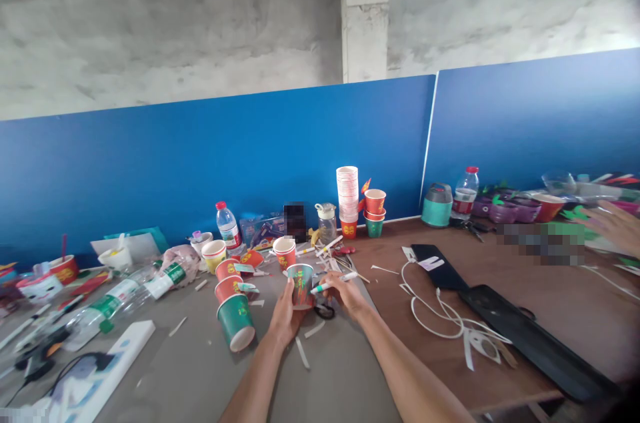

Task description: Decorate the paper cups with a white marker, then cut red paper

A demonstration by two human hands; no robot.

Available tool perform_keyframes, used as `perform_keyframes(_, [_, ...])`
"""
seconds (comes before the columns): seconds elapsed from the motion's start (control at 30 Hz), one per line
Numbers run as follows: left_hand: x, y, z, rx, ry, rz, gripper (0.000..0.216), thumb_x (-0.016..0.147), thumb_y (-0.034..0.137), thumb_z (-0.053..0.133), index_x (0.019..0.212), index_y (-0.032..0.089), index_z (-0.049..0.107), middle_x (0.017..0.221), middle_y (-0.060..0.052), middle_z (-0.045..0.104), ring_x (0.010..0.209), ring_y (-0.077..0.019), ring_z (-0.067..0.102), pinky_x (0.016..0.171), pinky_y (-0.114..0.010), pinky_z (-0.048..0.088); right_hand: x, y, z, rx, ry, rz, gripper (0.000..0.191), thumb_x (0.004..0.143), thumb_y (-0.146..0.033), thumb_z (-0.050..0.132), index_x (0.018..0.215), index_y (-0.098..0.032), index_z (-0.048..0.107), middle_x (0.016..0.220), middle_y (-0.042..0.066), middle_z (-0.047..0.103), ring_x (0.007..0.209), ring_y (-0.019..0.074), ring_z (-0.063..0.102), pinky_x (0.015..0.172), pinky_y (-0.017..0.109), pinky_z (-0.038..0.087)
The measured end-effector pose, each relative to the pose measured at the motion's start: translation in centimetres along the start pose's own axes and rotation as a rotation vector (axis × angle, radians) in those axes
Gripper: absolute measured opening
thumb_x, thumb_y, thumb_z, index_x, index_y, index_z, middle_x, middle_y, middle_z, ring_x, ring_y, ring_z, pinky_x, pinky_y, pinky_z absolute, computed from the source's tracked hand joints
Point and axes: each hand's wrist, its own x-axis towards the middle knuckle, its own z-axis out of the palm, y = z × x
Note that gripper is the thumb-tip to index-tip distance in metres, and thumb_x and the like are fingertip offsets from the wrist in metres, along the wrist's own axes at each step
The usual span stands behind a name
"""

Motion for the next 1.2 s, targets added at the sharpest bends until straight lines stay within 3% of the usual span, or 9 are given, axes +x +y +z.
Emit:
perform_keyframes(0.17, [0.15,-0.16,-0.24,0.004,-0.027,-0.008,0.043,0.071,0.052,0.062,0.085,0.011,0.064,0.075,-0.007,0.069,0.065,-0.0178,0.063,0.068,-0.032,0.049,-0.01,0.37,0.08,-0.036,-0.073,0.058,0.016,0.065,-0.033,0.058,0.055,-0.020,0.060,0.048,0.000,0.057,0.044,0.0129,0.050,0.043,0.022,0.035])
perform_keyframes(0.37, [0.24,-0.27,-0.24,0.003,-0.019,0.001,0.043,0.069,0.052,0.064,0.089,0.014,0.063,0.078,-0.006,0.069,0.066,-0.0164,0.063,0.070,-0.030,0.049,0.14,0.14,-0.09,-0.037,-0.024,0.015,0.017,0.066,-0.035,0.056,0.056,-0.021,0.059,0.052,-0.001,0.058,0.047,0.0125,0.050,0.046,0.022,0.036])
perform_keyframes(0.57, [0.01,-0.05,-0.03,0.023,-0.030,-0.017,0.044,0.072,0.053,0.060,0.088,0.012,0.064,0.078,-0.008,0.069,0.070,-0.0195,0.064,0.073,-0.034,0.049,-0.07,0.25,0.08,-0.056,-0.084,0.054,0.018,0.065,-0.035,0.058,0.057,-0.020,0.062,0.048,-0.001,0.057,0.043,0.0129,0.050,0.043,0.023,0.035])
perform_keyframes(0.97, [0.16,-0.23,-0.02,-0.006,0.020,0.001,0.039,0.074,0.048,0.061,0.086,0.011,0.062,0.068,-0.007,0.068,0.057,-0.0177,0.063,0.060,-0.030,0.051,0.78,0.48,-0.54,-0.058,0.127,-0.052,0.026,0.070,-0.046,0.056,0.065,-0.021,0.060,0.057,0.002,0.062,0.053,0.0159,0.055,0.051,0.025,0.039])
perform_keyframes(1.2, [0.17,-0.15,-0.01,-0.027,0.043,0.002,0.034,0.078,0.047,0.057,0.083,0.013,0.061,0.066,-0.004,0.067,0.057,-0.0166,0.063,0.061,-0.030,0.052,0.53,0.31,-0.44,-0.066,0.102,-0.015,0.025,0.069,-0.045,0.058,0.061,-0.022,0.060,0.052,0.001,0.060,0.049,0.0157,0.054,0.048,0.025,0.038])
